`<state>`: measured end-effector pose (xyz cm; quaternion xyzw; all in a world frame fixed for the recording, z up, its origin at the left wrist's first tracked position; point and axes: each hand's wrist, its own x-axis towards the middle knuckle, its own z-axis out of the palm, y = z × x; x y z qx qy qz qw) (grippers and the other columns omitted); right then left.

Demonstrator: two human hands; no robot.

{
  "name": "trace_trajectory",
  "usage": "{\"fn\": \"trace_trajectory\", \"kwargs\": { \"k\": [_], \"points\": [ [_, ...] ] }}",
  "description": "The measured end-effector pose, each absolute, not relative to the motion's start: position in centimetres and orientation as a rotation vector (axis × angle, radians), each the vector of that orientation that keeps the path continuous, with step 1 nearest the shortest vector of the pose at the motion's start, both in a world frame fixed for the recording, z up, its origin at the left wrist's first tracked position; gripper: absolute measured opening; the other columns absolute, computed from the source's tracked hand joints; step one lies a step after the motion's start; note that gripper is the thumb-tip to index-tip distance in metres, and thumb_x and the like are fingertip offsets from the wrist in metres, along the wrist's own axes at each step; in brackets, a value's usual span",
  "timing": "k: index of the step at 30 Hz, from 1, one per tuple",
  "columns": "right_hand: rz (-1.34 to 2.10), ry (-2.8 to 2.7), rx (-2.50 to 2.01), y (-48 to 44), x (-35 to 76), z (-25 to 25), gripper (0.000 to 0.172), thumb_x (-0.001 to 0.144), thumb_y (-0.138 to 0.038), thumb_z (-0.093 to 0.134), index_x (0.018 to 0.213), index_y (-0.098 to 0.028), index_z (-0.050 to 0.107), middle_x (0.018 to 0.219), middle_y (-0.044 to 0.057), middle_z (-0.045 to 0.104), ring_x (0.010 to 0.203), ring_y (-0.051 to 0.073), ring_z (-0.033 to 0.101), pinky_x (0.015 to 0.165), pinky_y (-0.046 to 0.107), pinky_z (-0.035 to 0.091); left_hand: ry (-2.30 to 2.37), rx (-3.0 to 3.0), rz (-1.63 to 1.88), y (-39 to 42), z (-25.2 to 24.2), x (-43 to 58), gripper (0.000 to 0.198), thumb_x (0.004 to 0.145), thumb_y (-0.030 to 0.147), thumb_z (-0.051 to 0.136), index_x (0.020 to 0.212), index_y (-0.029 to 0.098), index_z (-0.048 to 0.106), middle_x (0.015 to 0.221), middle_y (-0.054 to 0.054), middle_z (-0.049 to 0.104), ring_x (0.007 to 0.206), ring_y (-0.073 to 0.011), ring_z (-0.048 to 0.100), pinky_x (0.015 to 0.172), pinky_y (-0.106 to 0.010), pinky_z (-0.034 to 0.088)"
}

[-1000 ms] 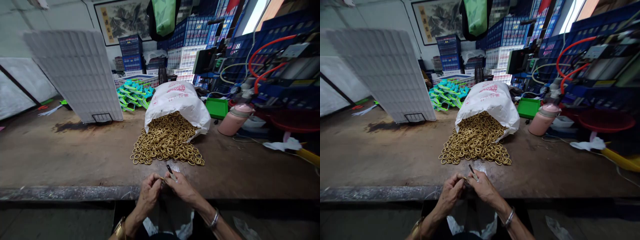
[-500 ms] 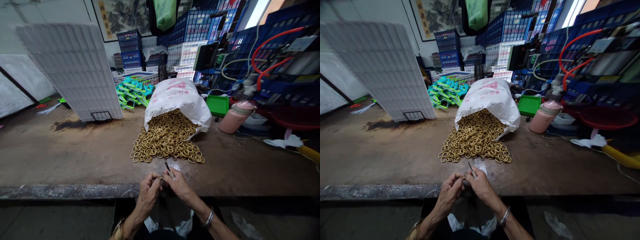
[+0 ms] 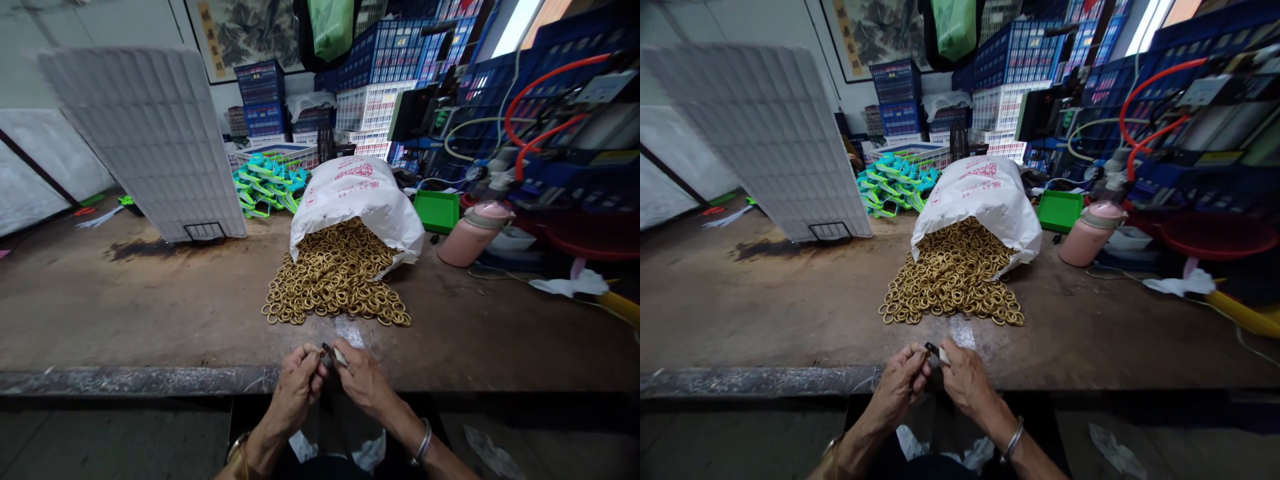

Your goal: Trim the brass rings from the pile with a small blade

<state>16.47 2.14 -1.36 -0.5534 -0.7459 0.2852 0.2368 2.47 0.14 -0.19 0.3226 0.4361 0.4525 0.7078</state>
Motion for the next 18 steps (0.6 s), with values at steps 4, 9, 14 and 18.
{"fn": "trace_trajectory", "kwargs": {
  "k": [4,9,14,18],
  "points": [
    [0.659,-2.234,-1.555,1.4,16.2,-1.7,0.025,0.063,-0.006,0.036,0.08,-0.019,0.049,0.066,0.0,0.058,0.056,0.012,0.049,0.053,0.022,0.026,0.992,0.709,1.028,0.3,-0.1,2.6,0.03,0.07,0.045,0.056,0.076,0.017,0.047,0.058,0.005,0.05,0.034,-0.0007,0.028,0.032,-0.014,0.019],
    [0.496,-2.28,-1.632,1.1,15.7,-2.1,0.021,0.069,-0.008,0.036,0.082,-0.019,0.049,0.07,0.002,0.061,0.058,0.013,0.052,0.052,0.024,0.022,1.069,0.722,1.003,0.1,0.2,2.6,0.031,0.07,0.045,0.056,0.079,0.017,0.046,0.053,0.007,0.048,0.033,-0.0008,0.027,0.031,-0.014,0.016],
    [0.419,-2.281,-1.695,0.9,15.5,-1.9,0.024,0.071,-0.006,0.035,0.085,-0.018,0.049,0.072,0.002,0.062,0.058,0.014,0.054,0.051,0.026,0.021,1.082,0.738,1.016,-0.1,0.1,2.5,0.028,0.073,0.043,0.054,0.076,0.017,0.045,0.054,0.006,0.047,0.035,-0.001,0.029,0.033,-0.013,0.02],
    [0.363,-2.295,-1.736,0.7,15.4,-2.3,0.024,0.072,-0.007,0.036,0.09,-0.018,0.049,0.074,0.003,0.063,0.063,0.016,0.056,0.052,0.026,0.022,1.1,0.736,1.01,0.0,-0.2,2.5,0.027,0.073,0.043,0.053,0.075,0.017,0.044,0.054,0.006,0.047,0.035,-0.0011,0.029,0.033,-0.013,0.019]
  ]
}}
